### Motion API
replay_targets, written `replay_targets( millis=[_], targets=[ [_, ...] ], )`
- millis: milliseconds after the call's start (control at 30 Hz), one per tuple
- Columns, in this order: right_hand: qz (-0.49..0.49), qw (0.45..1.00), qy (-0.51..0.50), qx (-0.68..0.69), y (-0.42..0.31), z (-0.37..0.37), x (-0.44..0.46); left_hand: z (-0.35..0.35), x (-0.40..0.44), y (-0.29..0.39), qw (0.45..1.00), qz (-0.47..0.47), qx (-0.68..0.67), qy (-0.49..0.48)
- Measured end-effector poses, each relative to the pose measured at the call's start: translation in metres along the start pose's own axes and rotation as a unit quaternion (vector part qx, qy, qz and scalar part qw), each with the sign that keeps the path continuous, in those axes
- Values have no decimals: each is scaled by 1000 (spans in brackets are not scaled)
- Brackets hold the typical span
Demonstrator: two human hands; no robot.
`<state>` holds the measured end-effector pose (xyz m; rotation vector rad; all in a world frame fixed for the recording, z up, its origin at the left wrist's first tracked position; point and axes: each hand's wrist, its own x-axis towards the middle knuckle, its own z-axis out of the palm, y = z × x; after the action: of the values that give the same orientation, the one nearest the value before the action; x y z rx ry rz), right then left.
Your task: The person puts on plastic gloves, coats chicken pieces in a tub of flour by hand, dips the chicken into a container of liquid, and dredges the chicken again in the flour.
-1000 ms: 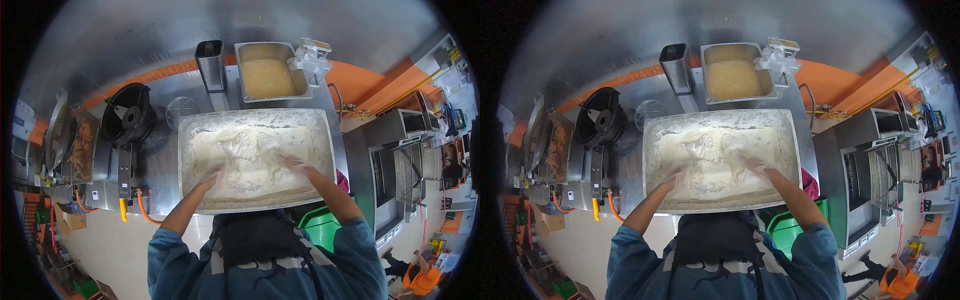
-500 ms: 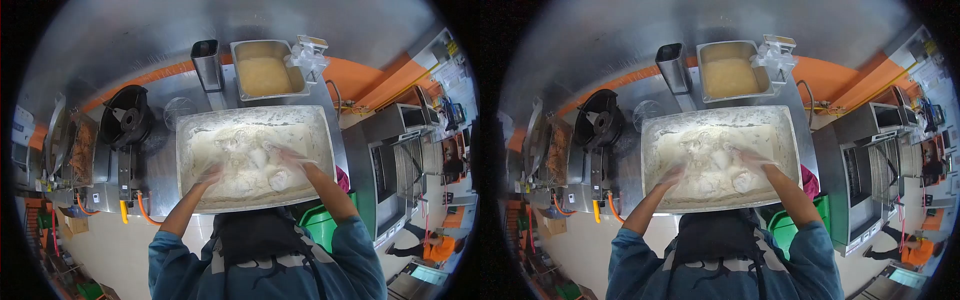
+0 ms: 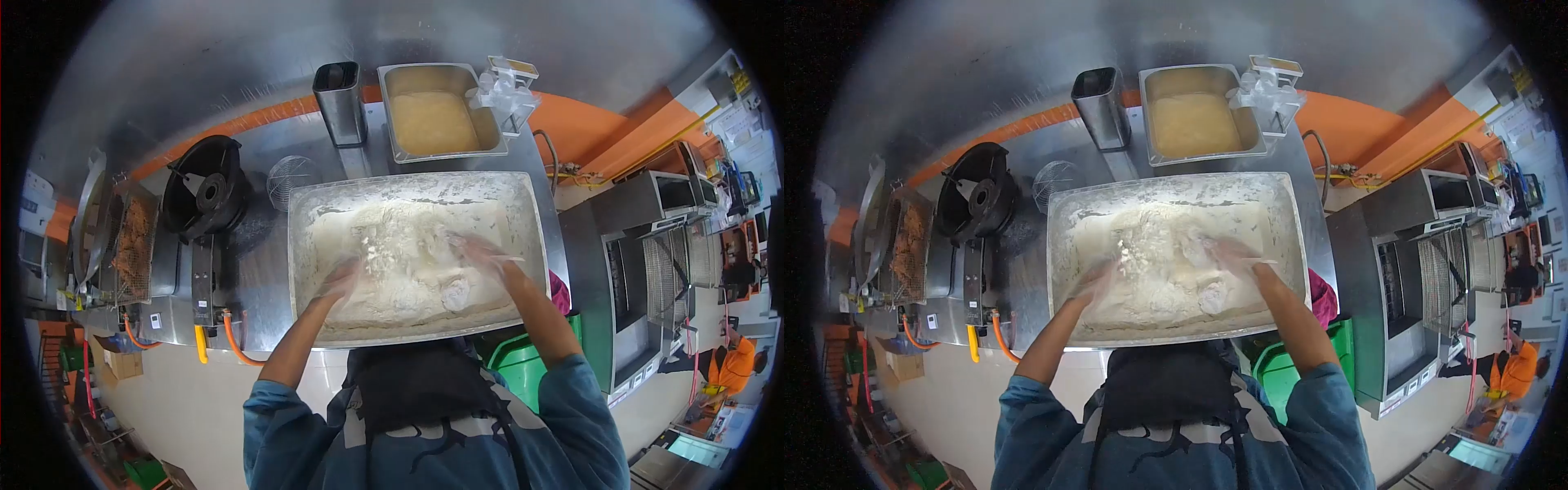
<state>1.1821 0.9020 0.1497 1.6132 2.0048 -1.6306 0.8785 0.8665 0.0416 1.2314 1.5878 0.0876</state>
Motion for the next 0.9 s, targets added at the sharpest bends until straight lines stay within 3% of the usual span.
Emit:
replay_targets(
  millis=[33, 100, 133, 233, 333, 367, 433, 467, 500, 533, 567, 600, 667, 733, 833, 900],
  targets=[
    [94, 989, -47, 104, -5, -4, -5, 12, 27, -40, 999, 39, 28, -18],
    [-88, 987, 10, 135, 18, 19, 10, 46, 61, -88, 993, 99, 0, -64],
    [-176, 972, 39, 152, 33, 32, 22, 56, 42, -54, 988, 76, -46, -127],
    [-231, 965, 47, 112, 53, 73, 77, 79, 32, -11, 932, 91, -321, -141],
    [-71, 987, 71, 129, 4, 54, 47, 71, 40, 0, 915, 13, -401, -46],
    [-233, 950, 98, 186, 12, 51, 44, 59, 29, 7, 914, 49, -402, -16],
    [-181, 968, 61, 164, 45, 36, 36, 31, 2, 12, 907, 118, -401, 44],
    [-154, 975, 44, 151, 41, 29, 28, 22, -2, 13, 967, 66, -245, 28],
    [-135, 985, 106, 28, 35, 34, 15, 15, -4, 12, 997, 10, -79, 18],
    [-112, 975, 166, -94, -3, 39, -22, 8, -6, 10, 995, -39, 91, -9],
    [-75, 977, 146, -139, -13, 38, -26, 15, -3, -1, 989, -26, 142, -24],
    [-39, 974, 123, -186, -23, 36, -31, 29, 2, -10, 990, 2, 137, -32],
    [57, 988, -84, -118, -8, 24, 10, 60, 6, -24, 995, 71, 53, -47],
    [-41, 993, -67, -88, 28, 45, 38, 85, 16, -23, 992, 102, -28, -66],
    [-95, 995, 5, 42, 55, 57, 59, 89, 15, 6, 984, 68, -162, -35],
    [-123, 990, 41, 62, 60, 53, 58, 61, -10, 22, 990, 95, -103, 5]
  ],
)
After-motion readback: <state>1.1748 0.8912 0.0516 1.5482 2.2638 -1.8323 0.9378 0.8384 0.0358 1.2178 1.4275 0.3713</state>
